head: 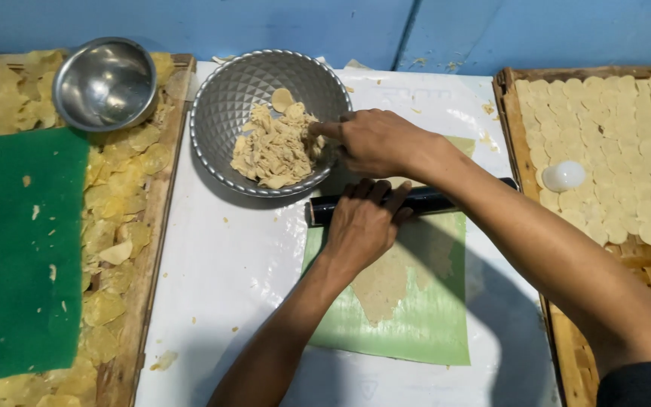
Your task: Rolling dough into thin circular discs using a rolling pin on a silicone mat.
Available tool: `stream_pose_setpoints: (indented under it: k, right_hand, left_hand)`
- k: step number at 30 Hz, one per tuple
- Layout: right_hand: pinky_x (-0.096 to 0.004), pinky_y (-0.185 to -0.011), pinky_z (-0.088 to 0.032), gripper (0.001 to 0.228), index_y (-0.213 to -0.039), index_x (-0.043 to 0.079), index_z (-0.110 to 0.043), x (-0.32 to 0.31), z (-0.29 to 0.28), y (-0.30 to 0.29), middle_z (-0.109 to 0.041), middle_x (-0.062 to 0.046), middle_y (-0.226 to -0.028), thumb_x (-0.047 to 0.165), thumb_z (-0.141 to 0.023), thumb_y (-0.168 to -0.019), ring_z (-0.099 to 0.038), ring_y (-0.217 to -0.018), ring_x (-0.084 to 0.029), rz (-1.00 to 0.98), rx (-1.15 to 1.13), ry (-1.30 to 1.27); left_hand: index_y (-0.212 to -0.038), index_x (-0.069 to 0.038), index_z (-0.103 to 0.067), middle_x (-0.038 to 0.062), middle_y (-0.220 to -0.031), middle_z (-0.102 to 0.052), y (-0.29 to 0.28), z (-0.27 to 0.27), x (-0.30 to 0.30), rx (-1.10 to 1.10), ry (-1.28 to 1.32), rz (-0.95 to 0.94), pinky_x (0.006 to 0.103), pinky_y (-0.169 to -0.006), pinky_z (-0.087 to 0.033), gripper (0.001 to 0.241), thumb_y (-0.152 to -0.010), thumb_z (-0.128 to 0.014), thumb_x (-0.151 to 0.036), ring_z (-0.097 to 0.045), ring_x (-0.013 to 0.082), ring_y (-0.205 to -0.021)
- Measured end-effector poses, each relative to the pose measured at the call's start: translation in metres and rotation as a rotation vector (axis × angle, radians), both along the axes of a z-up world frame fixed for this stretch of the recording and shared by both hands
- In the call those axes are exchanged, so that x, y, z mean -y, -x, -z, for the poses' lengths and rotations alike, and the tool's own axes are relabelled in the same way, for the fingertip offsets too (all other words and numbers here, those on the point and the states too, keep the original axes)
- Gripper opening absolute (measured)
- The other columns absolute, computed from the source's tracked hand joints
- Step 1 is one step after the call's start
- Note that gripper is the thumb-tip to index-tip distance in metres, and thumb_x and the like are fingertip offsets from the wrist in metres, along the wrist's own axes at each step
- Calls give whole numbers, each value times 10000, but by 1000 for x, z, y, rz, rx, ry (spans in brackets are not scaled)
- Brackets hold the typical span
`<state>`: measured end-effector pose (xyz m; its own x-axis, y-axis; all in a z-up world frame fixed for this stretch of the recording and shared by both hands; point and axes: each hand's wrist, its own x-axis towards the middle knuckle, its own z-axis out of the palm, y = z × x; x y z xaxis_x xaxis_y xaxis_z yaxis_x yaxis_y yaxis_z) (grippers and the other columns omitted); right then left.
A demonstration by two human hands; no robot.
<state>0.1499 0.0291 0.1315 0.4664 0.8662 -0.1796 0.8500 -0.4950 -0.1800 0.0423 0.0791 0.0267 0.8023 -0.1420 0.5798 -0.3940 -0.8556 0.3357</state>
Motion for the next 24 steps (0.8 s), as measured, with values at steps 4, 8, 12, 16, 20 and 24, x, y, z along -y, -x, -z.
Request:
stream_pose_setpoints:
  k: [4,8,12,16,20,24]
  right_hand:
    - [-680,-957,-489,378,-1257,-29,-673,19,6,-9,-683,-360,-1128,71,-507,-933,-621,-1110,-606,3,-274,-235]
    - [-602,-887,-534,289,-1142,28,-748,37,22,-18,-698,-274,-1047,76,-579,-913,-679,-1004,-509,-93,-239,-348]
    - [-549,-799,-583,279,-1156,-10,-674,45,20,-9,-736,-250,-979,99,-621,-904,-729,-915,-463,-75,-303,-490]
    - [-477,-752,-610,258,-1109,-21,-645,86,28,-9,-750,-232,-938,103,-696,-889,-754,-880,-406,50,-271,-587]
    - [-457,-748,-605,195,-1005,59,-748,153,46,12,-763,-165,-901,139,-810,-839,-759,-865,-358,284,-167,-632]
    - [-353,-743,-589,212,-1012,44,-804,228,105,7,-746,-155,-950,103,-891,-827,-704,-829,-263,563,-51,-805]
  left_hand:
    - [-796,-52,-764,219,-674,-684,-1,24,4,-48,-5,8,570,-657,-500,241,-840,-659,-265,-694,465,-644]
    - [-767,-92,-756,176,-605,-654,-10,25,7,-46,-61,-10,550,-702,-488,246,-872,-660,-292,-692,446,-628]
    - [-743,-69,-766,178,-569,-627,-16,41,5,-57,-87,-7,518,-668,-469,223,-837,-707,-263,-668,445,-622]
    - [-767,-12,-767,206,-644,-631,-16,57,3,26,-159,5,517,-780,-466,223,-765,-794,-233,-669,441,-769]
    - [-1145,-48,-703,151,-921,-626,-16,53,2,91,-184,20,454,-887,-477,340,-885,-745,-262,-621,337,-988]
    - [-1308,-84,-655,113,-985,-637,-15,50,4,200,-304,47,413,-916,-489,516,-861,-805,-295,-620,268,-948]
